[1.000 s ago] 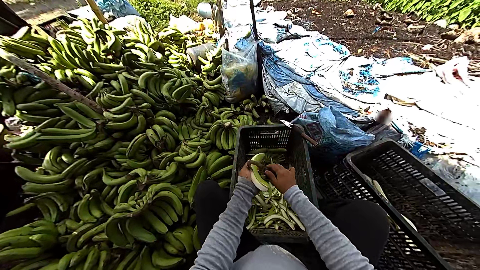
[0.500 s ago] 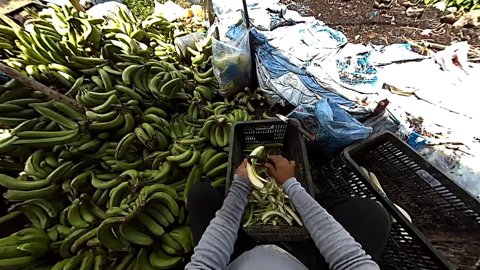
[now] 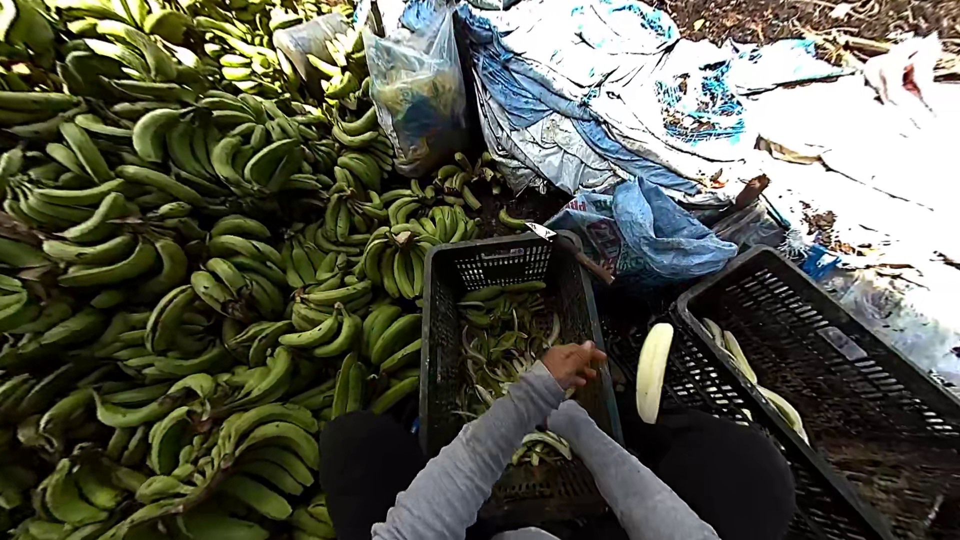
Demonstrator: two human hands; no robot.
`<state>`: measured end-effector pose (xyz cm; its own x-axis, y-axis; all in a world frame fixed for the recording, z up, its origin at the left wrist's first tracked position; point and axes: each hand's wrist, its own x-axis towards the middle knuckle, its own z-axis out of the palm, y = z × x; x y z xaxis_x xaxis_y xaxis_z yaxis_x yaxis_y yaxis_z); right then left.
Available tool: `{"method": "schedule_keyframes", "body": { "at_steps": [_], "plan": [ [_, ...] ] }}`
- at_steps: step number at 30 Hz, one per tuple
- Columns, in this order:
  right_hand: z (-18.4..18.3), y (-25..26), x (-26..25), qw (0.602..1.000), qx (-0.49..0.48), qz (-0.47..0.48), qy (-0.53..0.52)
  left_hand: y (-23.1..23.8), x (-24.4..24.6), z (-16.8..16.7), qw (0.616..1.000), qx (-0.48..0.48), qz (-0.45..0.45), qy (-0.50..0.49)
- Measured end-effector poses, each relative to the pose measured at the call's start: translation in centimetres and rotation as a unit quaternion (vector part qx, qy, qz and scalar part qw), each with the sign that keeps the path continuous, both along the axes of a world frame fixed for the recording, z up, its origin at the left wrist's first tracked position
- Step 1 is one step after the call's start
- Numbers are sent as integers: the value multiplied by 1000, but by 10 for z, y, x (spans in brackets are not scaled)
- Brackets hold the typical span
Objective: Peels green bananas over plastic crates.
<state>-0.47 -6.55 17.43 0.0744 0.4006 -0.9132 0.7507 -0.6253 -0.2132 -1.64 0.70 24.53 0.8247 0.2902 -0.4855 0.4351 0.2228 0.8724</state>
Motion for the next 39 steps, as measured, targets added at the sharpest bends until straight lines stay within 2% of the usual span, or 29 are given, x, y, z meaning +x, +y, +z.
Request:
{"method": "schedule_keyframes", "body": {
  "at_steps": [1, 3, 5, 7, 9, 11, 14, 16, 18, 21, 23, 25, 27, 28, 30, 31, 33, 35, 37, 39],
  "plan": [
    [0, 6, 23, 1000, -4, -3, -2, 21, -1, 2, 998, 61, -10, -23],
    [34, 8, 64, 998, 2, -40, -45, 78, -5, -28, 988, 119, 81, 52],
    [77, 4, 104, 992, 27, -73, -96, 134, -8, -90, 960, 137, 177, 171],
    [99, -4, 140, 983, 81, -115, -115, 167, -7, -147, 936, 172, 160, 262],
    [100, -8, 166, 968, 145, -181, -94, 173, 5, -187, 919, 202, 84, 328],
    [98, -1, 178, 952, 191, -226, -82, 169, 27, -217, 903, 222, 56, 363],
    [91, 8, 179, 938, 234, -248, -65, 157, 53, -256, 895, 220, 105, 374],
    [87, 10, 181, 937, 231, -250, -79, 142, 64, -274, 901, 230, 159, 332],
    [85, 8, 181, 939, 221, -246, -100, 115, 58, -282, 910, 272, 145, 278],
    [86, 5, 180, 938, 229, -239, -105, 59, 25, -274, 920, 337, -7, 201],
    [90, 3, 177, 937, 237, -234, -101, 21, -10, -267, 915, 332, -126, 191],
    [93, 1, 174, 935, 250, -233, -98, -13, -41, -252, 902, 288, -262, 189],
    [95, -2, 173, 930, 266, -234, -96, -33, -66, -242, 887, 277, -333, 163],
    [96, -3, 174, 929, 270, -235, -96, -35, -75, -240, 893, 298, -305, 143],
    [97, -4, 176, 926, 277, -234, -100, -18, -77, -246, 914, 365, -132, 122],
    [98, -4, 176, 926, 279, -235, -99, 1, -65, -246, 918, 352, -43, 179],
    [100, -4, 178, 927, 276, -235, -93, 43, -36, -257, 887, 304, 92, 336],
    [101, -2, 177, 930, 270, -237, -83, 71, -17, -275, 854, 251, 103, 444],
    [104, 2, 176, 928, 276, -236, -79, 80, -2, -279, 846, 222, 79, 479],
    [106, 5, 178, 929, 279, -234, -74, 80, 11, -280, 832, 239, 74, 495]
  ]
}}
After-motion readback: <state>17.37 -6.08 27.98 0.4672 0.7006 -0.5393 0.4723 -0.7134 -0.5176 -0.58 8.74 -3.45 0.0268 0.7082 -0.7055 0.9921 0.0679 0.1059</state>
